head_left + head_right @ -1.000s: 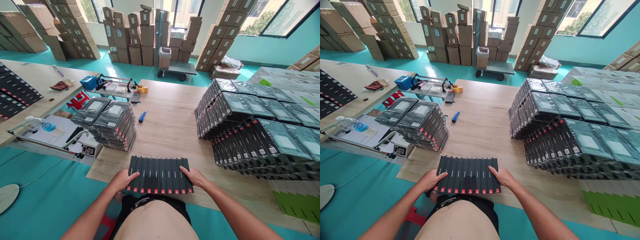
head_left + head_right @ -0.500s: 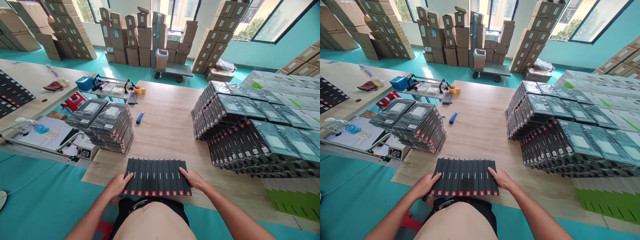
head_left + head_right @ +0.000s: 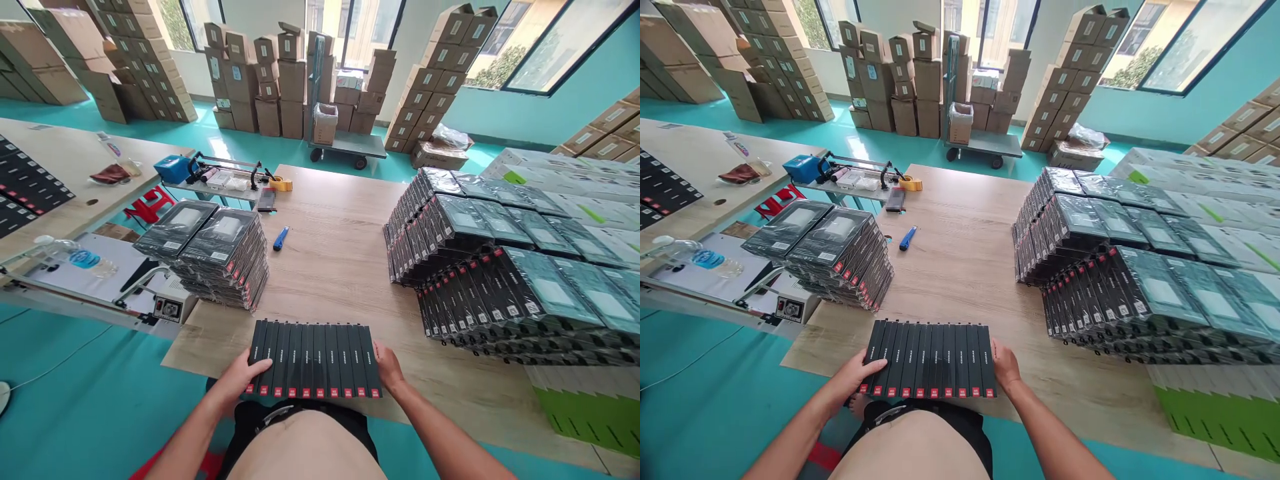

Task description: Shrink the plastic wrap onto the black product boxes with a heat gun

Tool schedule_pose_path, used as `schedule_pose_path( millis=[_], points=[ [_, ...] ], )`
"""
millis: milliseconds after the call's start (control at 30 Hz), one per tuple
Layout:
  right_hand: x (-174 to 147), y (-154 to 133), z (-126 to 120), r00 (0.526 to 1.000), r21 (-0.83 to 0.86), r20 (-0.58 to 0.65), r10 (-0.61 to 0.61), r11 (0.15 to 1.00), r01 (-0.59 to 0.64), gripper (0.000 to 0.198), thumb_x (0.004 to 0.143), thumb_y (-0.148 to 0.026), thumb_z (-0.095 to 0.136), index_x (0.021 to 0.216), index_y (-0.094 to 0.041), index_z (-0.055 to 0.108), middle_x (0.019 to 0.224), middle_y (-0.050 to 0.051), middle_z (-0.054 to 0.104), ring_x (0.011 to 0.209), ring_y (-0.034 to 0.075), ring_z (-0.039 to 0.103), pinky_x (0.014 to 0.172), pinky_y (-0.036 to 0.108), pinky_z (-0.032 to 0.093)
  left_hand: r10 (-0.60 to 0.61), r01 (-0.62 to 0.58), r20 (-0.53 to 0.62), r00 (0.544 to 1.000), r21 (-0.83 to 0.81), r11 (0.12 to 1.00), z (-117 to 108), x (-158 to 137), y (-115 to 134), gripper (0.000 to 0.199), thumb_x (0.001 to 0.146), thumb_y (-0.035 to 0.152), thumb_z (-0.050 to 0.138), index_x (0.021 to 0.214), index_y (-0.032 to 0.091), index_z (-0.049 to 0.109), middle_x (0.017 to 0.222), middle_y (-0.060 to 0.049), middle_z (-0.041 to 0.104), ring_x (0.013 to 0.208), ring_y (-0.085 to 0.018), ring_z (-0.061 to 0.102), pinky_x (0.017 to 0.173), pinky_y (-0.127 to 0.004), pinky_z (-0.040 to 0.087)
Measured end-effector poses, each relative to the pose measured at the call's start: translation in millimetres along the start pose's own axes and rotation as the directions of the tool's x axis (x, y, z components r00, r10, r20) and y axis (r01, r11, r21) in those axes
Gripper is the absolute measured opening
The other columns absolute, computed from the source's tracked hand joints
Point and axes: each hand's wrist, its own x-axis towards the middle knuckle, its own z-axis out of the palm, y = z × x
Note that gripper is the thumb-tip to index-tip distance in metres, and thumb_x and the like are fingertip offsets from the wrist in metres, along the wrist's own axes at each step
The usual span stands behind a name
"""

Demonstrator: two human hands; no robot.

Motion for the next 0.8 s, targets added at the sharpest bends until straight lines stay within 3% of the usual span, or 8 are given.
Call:
schedule_pose_path(
  millis=[133,233,367,500,600,700,800],
  points=[
    [2,-1,13,0.992,0.041,-0.085,-0.092,0.995,0.096,0.044,0.081,-0.057,0.035,0.066,-0.024,0.058,0.073,0.008,0.066,0.078,0.026,0.060,0.074,0.035,0.045,0.057,-0.043,-0.152,0.987,0.091,0.995,7,0,-7,0.042,0.061,0.015,0.057,0.103,0.012,0.060,0.095,-0.006,0.069,0.087,-0.023,0.062,0.074,-0.030,0.049],
    [5,-6,16,0.978,0.101,-0.144,-0.148,0.981,0.163,0.045,0.080,-0.061,0.035,0.071,-0.023,0.058,0.083,0.009,0.065,0.088,0.027,0.059,0.087,0.039,0.043,0.072,-0.045,-0.225,0.972,0.126,0.991,5,0,-14,0.039,0.058,0.012,0.051,0.096,0.012,0.061,0.084,-0.003,0.065,0.078,-0.020,0.058,0.066,-0.027,0.046],
    [1,-23,18,0.972,0.211,-0.181,-0.151,0.959,0.188,0.050,0.084,-0.061,0.036,0.099,-0.019,0.058,0.106,0.011,0.063,0.106,0.026,0.056,0.099,0.040,0.039,0.025,-0.028,-0.221,0.975,-0.011,1.000,-4,-7,-20,0.038,0.057,0.012,0.049,0.094,0.013,0.059,0.078,0.000,0.061,0.073,-0.017,0.054,0.061,-0.025,0.043],
    [-15,-56,18,0.987,0.346,-0.101,-0.121,0.926,0.149,0.057,0.088,-0.059,0.036,0.131,-0.023,0.044,0.128,0.007,0.057,0.117,0.025,0.053,0.099,0.038,0.042,0.002,-0.044,-0.201,0.980,-0.204,0.978,-13,-18,-31,0.041,0.058,0.012,0.048,0.098,0.015,0.058,0.076,0.001,0.059,0.068,-0.014,0.051,0.058,-0.023,0.041],
    [-29,-89,14,0.997,0.459,0.013,-0.070,0.886,0.056,0.063,0.086,-0.060,0.042,0.139,-0.028,0.036,0.143,0.004,0.046,0.131,0.026,0.040,0.109,0.039,0.030,-0.021,-0.044,-0.223,0.975,-0.284,0.958,-19,-26,-40,0.043,0.057,0.010,0.048,0.099,0.016,0.060,0.070,0.003,0.056,0.059,-0.012,0.048,0.053,-0.021,0.037],
    [-41,-126,12,0.996,0.448,0.067,-0.055,0.894,0.019,0.068,0.085,-0.063,0.042,0.142,-0.028,0.031,0.146,0.005,0.043,0.135,0.028,0.034,0.113,0.042,0.023,-0.035,-0.049,-0.236,0.971,-0.341,0.939,-24,-38,-44,0.046,0.057,0.009,0.048,0.100,0.017,0.061,0.063,0.004,0.054,0.054,-0.011,0.046,0.051,-0.021,0.035],
    [-53,-158,14,0.993,0.357,0.078,-0.092,0.932,0.058,0.068,0.086,-0.063,0.039,0.143,-0.028,0.029,0.145,0.006,0.044,0.135,0.029,0.035,0.113,0.047,0.022,-0.036,-0.103,-0.295,0.955,-0.442,0.891,-29,-55,-44,0.047,0.054,0.007,0.047,0.098,0.017,0.062,0.061,0.004,0.052,0.052,-0.011,0.045,0.049,-0.021,0.034]
  ],
)
